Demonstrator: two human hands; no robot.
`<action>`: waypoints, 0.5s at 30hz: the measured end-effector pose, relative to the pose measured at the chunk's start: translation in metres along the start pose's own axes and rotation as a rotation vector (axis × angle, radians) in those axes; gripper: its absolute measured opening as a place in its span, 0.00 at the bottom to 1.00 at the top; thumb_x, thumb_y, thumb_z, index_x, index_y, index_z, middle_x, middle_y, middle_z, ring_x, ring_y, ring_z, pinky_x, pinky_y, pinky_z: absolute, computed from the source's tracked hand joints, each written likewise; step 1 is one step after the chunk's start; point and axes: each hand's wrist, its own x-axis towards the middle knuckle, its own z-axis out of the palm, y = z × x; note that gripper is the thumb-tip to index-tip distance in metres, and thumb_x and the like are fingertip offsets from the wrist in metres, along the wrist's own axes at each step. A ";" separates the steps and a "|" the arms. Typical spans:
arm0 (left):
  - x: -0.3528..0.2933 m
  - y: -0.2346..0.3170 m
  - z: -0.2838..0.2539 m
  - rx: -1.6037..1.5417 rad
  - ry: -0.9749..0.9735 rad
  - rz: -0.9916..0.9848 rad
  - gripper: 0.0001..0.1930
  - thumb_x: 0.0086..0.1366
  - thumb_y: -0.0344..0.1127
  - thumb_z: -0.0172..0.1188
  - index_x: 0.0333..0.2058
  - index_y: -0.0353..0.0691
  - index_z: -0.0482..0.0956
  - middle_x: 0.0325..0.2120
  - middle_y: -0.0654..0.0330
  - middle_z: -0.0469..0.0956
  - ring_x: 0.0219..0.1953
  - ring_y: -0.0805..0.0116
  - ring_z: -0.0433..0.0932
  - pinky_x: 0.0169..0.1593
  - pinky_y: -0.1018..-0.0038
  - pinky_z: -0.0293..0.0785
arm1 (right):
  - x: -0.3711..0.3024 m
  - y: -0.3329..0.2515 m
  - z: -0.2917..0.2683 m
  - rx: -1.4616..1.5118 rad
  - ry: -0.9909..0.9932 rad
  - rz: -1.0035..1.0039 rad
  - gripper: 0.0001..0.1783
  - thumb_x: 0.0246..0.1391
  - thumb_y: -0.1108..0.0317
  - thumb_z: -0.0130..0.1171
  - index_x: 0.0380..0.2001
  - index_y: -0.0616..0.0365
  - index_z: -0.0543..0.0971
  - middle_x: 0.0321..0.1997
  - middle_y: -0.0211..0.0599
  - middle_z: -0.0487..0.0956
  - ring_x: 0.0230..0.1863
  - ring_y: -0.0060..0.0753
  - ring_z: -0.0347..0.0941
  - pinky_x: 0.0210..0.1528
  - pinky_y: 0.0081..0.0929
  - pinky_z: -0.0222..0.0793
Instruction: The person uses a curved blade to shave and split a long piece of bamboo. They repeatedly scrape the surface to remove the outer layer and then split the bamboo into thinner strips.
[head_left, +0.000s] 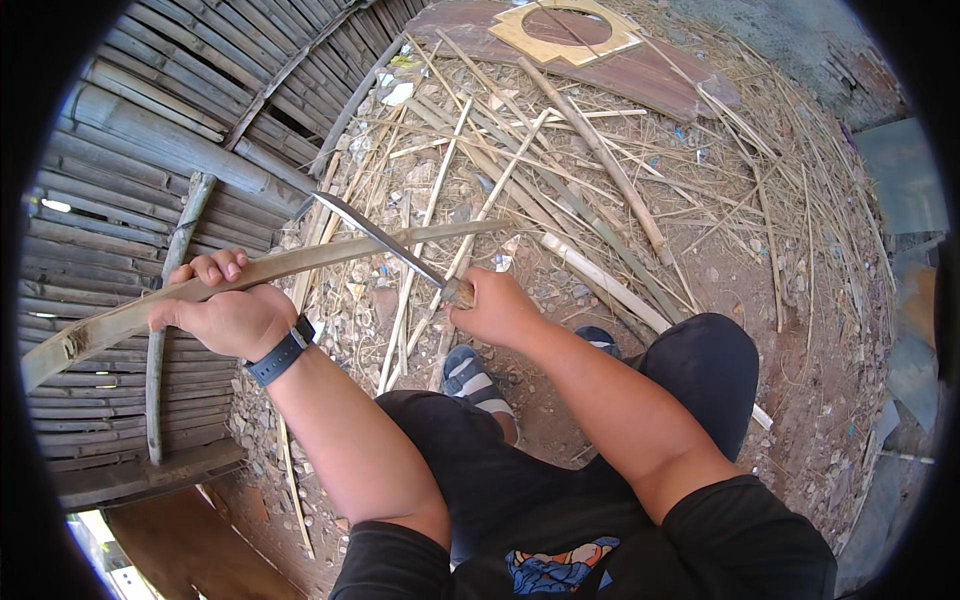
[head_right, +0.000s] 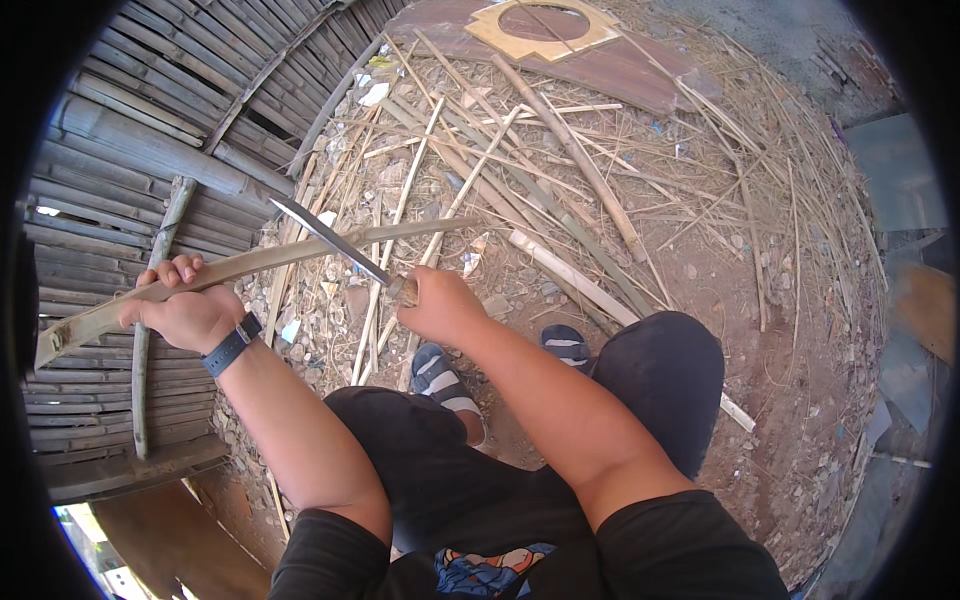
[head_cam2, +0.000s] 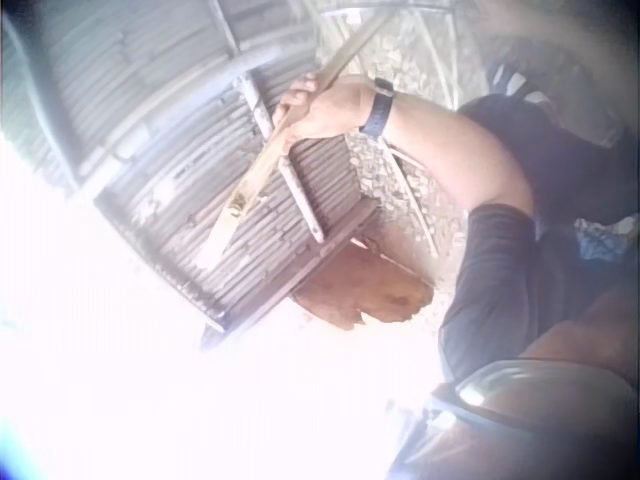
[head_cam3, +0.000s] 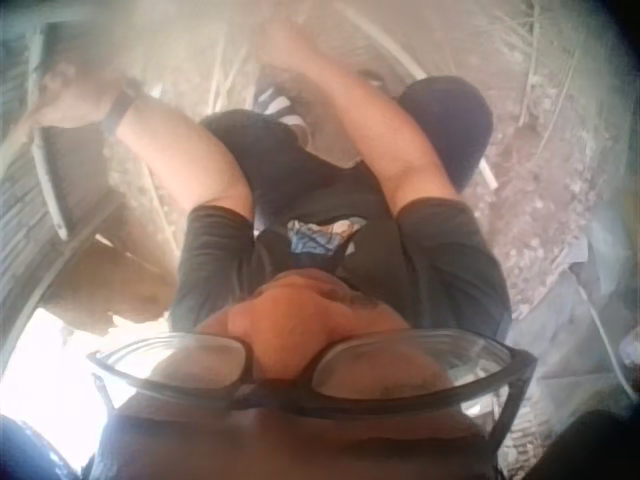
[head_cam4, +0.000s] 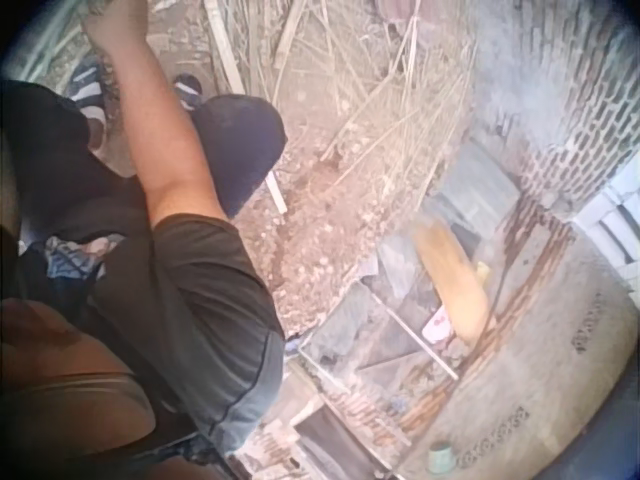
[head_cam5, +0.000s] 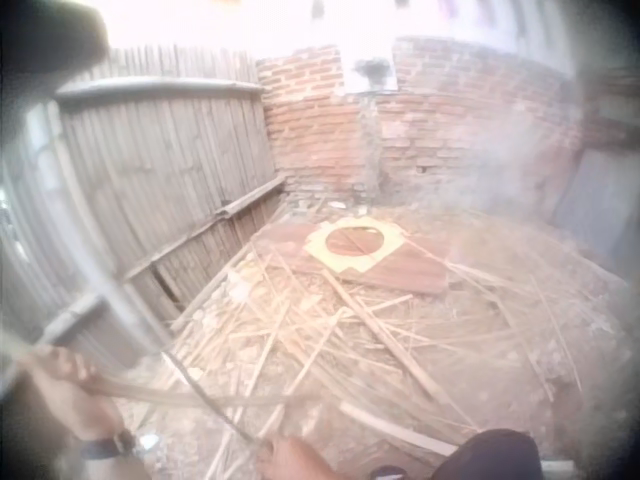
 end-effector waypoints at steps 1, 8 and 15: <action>0.002 0.003 -0.003 -0.008 -0.015 0.002 0.32 0.70 0.69 0.27 0.33 0.45 0.65 0.18 0.66 0.61 0.21 0.72 0.62 0.29 0.74 0.66 | -0.002 0.002 0.002 -0.035 -0.076 0.002 0.27 0.45 0.53 0.66 0.42 0.64 0.79 0.38 0.55 0.82 0.43 0.56 0.79 0.48 0.44 0.74; 0.004 -0.006 -0.011 -0.079 -0.094 -0.062 0.36 0.59 0.79 0.42 0.31 0.48 0.70 0.19 0.67 0.63 0.22 0.71 0.64 0.31 0.73 0.64 | -0.006 0.025 0.012 -0.081 -0.002 0.135 0.26 0.51 0.51 0.63 0.42 0.64 0.78 0.37 0.58 0.81 0.42 0.58 0.79 0.47 0.45 0.74; 0.008 0.003 -0.016 -0.196 -0.282 -0.213 0.39 0.51 0.85 0.42 0.24 0.50 0.71 0.17 0.69 0.62 0.20 0.73 0.59 0.29 0.75 0.58 | 0.005 0.010 0.016 0.094 -0.206 -0.032 0.35 0.48 0.52 0.67 0.52 0.70 0.75 0.43 0.61 0.81 0.45 0.56 0.79 0.49 0.41 0.73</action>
